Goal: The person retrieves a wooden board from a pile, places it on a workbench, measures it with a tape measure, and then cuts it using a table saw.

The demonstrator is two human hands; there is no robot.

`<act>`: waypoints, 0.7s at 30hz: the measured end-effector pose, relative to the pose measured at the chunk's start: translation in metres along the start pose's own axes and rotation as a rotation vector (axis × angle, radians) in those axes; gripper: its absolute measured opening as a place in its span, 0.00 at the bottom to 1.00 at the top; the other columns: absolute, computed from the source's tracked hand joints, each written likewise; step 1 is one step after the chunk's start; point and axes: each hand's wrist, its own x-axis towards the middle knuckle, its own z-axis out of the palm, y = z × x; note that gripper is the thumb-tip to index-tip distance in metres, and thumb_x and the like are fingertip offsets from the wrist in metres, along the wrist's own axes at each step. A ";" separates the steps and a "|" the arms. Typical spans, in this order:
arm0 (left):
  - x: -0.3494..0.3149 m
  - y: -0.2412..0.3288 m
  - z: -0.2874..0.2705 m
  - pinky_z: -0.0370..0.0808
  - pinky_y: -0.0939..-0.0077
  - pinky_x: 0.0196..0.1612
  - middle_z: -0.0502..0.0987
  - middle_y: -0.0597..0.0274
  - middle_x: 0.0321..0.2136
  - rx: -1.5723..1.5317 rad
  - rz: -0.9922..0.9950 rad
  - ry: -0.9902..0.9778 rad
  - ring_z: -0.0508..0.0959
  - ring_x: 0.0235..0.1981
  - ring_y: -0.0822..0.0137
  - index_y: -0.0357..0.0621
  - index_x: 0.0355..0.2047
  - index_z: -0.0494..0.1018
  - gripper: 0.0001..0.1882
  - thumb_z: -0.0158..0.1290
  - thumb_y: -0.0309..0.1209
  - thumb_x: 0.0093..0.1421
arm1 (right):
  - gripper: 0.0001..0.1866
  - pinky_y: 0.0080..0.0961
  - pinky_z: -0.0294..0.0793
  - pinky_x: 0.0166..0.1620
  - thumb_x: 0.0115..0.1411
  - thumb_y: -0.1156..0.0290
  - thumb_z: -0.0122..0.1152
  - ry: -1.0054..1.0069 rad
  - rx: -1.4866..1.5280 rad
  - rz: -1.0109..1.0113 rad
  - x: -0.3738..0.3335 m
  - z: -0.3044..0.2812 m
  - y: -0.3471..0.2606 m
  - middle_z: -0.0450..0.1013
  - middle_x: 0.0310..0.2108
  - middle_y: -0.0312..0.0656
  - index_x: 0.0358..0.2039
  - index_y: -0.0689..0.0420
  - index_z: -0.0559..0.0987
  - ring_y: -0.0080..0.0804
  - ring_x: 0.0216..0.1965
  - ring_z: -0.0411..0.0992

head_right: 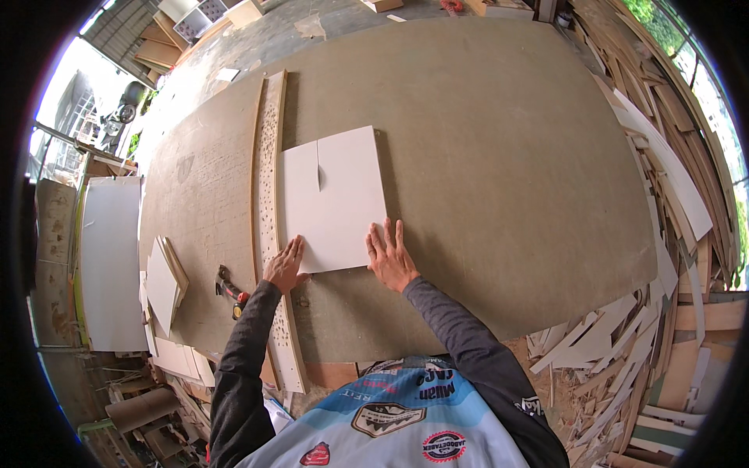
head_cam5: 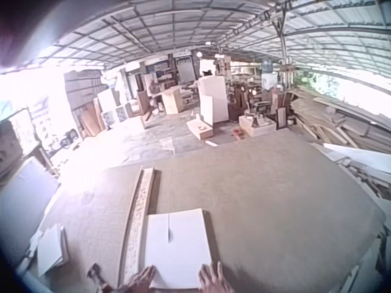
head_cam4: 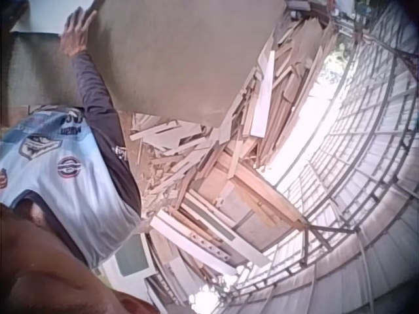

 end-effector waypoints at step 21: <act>0.013 -0.010 -0.004 0.57 0.62 0.75 0.51 0.38 0.75 -0.002 -0.013 -0.022 0.55 0.75 0.48 0.26 0.73 0.50 0.53 0.61 0.50 0.61 | 0.42 0.81 0.42 0.70 0.66 0.45 0.57 -0.009 -0.002 0.011 0.015 0.003 0.007 0.53 0.75 0.56 0.71 0.62 0.64 0.71 0.74 0.48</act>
